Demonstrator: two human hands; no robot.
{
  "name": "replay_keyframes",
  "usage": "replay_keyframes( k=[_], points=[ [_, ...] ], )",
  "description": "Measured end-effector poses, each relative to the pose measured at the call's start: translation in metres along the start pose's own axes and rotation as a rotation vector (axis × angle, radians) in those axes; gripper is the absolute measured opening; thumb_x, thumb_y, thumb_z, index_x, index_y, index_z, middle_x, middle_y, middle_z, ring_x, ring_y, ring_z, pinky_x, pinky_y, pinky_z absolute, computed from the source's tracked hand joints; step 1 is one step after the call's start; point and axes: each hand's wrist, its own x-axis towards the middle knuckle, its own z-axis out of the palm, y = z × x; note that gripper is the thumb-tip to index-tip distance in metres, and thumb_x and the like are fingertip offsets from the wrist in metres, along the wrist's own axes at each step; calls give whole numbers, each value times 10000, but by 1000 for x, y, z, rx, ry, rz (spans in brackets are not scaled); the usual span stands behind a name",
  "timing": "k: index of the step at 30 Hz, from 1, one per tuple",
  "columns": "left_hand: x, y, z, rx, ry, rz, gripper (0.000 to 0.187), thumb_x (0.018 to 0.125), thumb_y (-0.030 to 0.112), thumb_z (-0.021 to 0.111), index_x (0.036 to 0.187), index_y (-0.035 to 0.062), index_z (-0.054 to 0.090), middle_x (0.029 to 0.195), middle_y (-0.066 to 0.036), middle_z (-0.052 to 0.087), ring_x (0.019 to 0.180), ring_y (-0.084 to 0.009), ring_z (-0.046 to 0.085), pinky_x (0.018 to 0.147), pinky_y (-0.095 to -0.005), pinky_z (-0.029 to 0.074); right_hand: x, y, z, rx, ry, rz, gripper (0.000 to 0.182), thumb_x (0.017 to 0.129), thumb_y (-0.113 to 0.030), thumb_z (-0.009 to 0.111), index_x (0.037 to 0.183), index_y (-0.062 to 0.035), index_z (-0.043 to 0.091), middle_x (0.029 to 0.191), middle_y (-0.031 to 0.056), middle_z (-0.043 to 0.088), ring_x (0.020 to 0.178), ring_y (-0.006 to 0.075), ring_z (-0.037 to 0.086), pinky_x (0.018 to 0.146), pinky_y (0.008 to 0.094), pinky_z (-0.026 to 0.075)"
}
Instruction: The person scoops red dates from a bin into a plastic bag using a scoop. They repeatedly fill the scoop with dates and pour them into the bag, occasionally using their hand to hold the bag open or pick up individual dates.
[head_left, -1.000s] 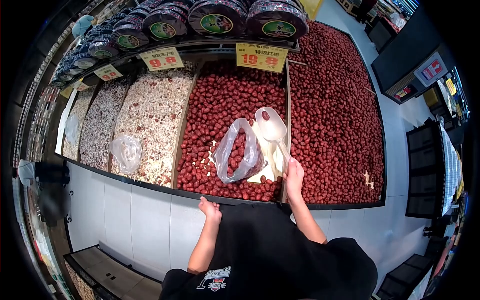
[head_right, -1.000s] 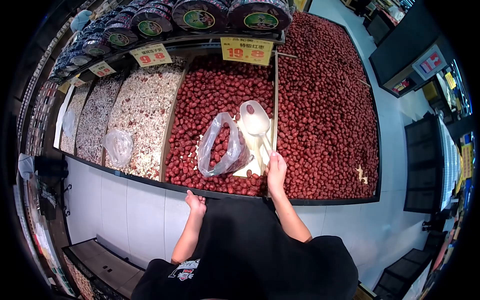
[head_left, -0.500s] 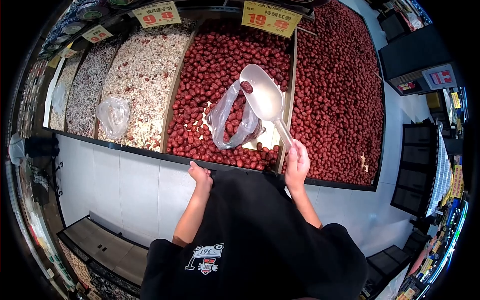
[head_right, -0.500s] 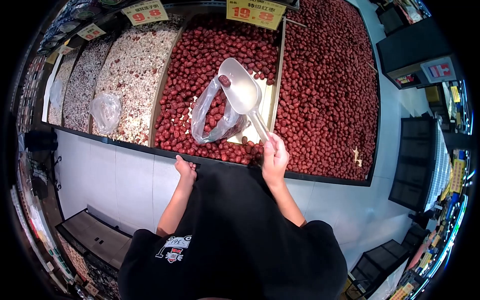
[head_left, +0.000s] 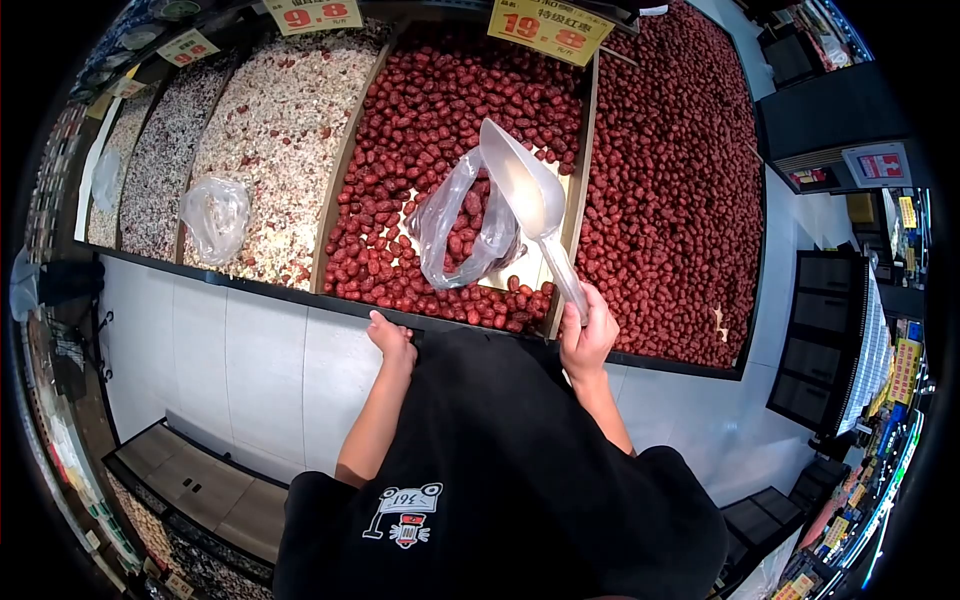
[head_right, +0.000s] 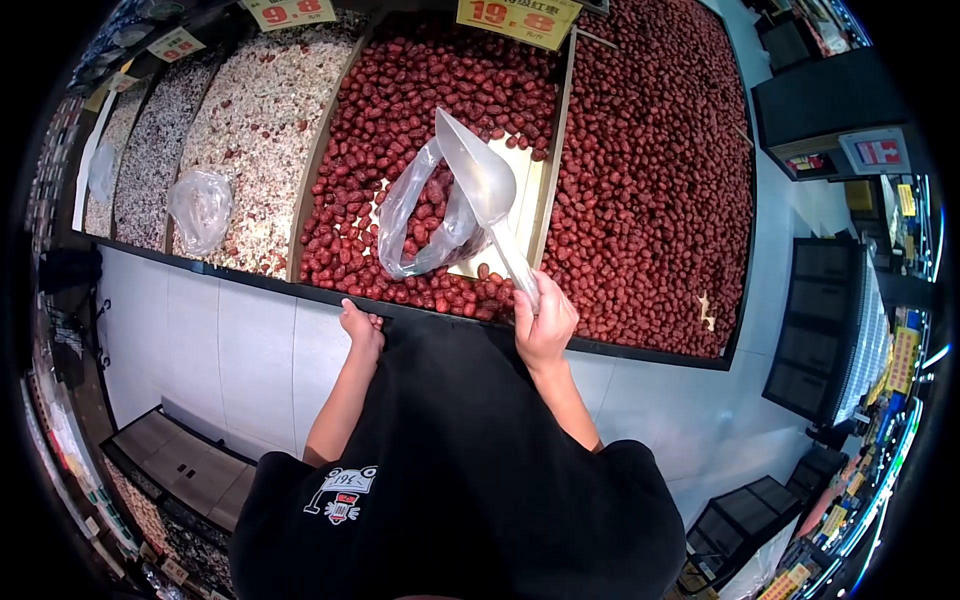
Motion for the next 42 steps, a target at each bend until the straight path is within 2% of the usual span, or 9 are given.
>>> replay_keyframes(
  k=[7, 8, 12, 15, 16, 19, 27, 34, 42],
  points=[
    [0, 1, -2, 11, -2, 0, 350, 1077, 413, 431, 921, 104, 383, 671, -48, 469, 445, -148, 425, 366, -290, 367, 3, 8, 10, 123, 150, 224, 286, 1003, -149, 600, 1199, 59, 592, 958, 208, 705, 841, 307, 700, 754, 381, 540],
    [2, 0, -3, 8, -6, 5, 350, 1076, 414, 432, 923, 102, 389, 672, -49, 475, 448, -150, 432, 371, -293, 373, 5, 11, 9, 114, 70, 299, 317, 1035, -131, 541, 1289, 59, 559, 1052, 158, 687, 927, 196, 655, 839, 308, 515],
    [7, -3, -6, -3, -36, 20, 351, 1074, 414, 434, 931, 94, 412, 681, -56, 501, 461, -156, 456, 391, -305, 398, 23, 24, 14, 96, -5, 485, 411, 1051, -178, 506, 1391, 54, 523, 1018, 116, 684, 875, 145, 627, 797, 275, 501],
    [7, -4, -8, 6, -78, 44, 359, 1079, 410, 416, 920, 88, 420, 653, -51, 505, 459, -159, 464, 408, -309, 405, 34, 42, 18, 68, -105, 689, 403, 1038, -232, 514, 1345, 23, 573, 911, 222, 715, 792, 258, 682, 748, 362, 520],
    [7, -4, -10, 4, -110, 54, 363, 1080, 411, 411, 912, 89, 421, 643, -47, 501, 458, -160, 464, 409, -308, 402, 26, 65, 34, 181, 51, 528, 378, 1035, -229, 517, 1290, 32, 613, 812, 160, 683, 700, 205, 621, 688, 345, 496],
    [5, -2, -10, 18, -110, 40, 380, 1084, 412, 397, 876, 96, 424, 607, -35, 480, 450, -159, 452, 412, -307, 390, 33, 72, 45, 272, -20, 654, 367, 1034, -233, 519, 1254, 37, 633, 761, 120, 646, 664, 173, 574, 662, 326, 479],
    [1, 7, -5, 47, -41, -55, 402, 1082, 454, 391, 871, 112, 362, 582, -18, 387, 443, -166, 394, 415, -332, 356, 44, 75, 95, 264, 14, 689, 448, 1035, -304, 505, 1284, 54, 606, 1072, 262, 710, 995, 343, 703, 882, 396, 518],
    [-1, 10, -2, 71, -29, -94, 420, 1085, 474, 355, 870, 114, 392, 574, -12, 380, 444, -164, 386, 419, -330, 342, 27, 94, 122, 557, -86, 867, 459, 1058, -277, 492, 1375, 52, 528, 794, 47, 643, 665, 100, 577, 649, 264, 487],
    [2, 8, -5, 89, -65, -77, 444, 1082, 500, 340, 867, 117, 404, 586, -14, 403, 451, -165, 392, 425, -327, 339, 17, 94, 114, 710, 48, 860, 417, 1069, -222, 487, 1383, 53, 499, 835, 17, 616, 644, 56, 507, 574, 213, 430]
  ],
)
